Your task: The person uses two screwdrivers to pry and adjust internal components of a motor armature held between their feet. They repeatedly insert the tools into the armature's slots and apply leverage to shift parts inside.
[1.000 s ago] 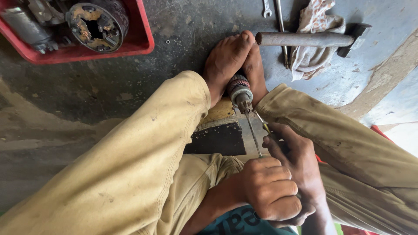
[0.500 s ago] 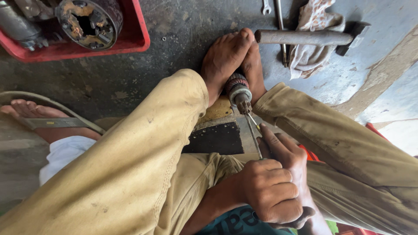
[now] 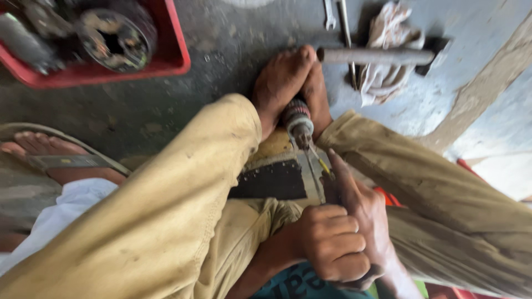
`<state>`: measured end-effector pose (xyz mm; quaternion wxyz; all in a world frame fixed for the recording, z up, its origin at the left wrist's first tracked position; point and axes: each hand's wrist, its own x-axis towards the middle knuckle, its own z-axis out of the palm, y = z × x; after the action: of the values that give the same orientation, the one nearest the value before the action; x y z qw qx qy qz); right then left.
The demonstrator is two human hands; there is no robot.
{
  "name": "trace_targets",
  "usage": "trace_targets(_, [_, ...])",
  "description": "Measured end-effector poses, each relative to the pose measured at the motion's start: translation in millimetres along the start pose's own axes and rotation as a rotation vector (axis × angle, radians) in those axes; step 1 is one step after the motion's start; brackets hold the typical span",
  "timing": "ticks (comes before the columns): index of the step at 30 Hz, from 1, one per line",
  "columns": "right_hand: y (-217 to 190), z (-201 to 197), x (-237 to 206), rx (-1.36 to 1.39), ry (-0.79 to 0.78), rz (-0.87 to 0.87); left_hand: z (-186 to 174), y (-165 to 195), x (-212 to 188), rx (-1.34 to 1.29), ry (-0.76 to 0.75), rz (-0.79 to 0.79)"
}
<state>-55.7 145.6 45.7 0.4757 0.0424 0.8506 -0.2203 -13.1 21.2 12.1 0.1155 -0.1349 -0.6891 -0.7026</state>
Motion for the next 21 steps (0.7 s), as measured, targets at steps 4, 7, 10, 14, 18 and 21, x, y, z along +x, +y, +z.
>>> trace_targets(4, [-1, -2, 4, -0.104, 0.139, -0.309, -3, 0, -2, -0.011, 0.033, -0.01])
trace_targets(7, [-6, -11, 3, -0.225, 0.136, -0.416, -1, 1, -3, -0.018, 0.071, -0.023])
trace_targets(10, [-10, -23, 7, -0.436, 0.046, -0.485, 0, 2, -5, -0.004, 0.069, -0.015])
trace_targets(14, [-18, -38, 19, -0.765, -0.214, -0.439, 0, 1, -8, -0.021, 0.048, -0.002])
trace_targets(18, [-35, -51, 37, -0.922, -0.301, -0.585, 0, -1, -12, -0.047, 0.048, 0.019])
trace_targets(21, [-50, -57, 55, -0.92, -0.208, -0.757, 1, -3, -14, -0.012, 0.052, 0.05])
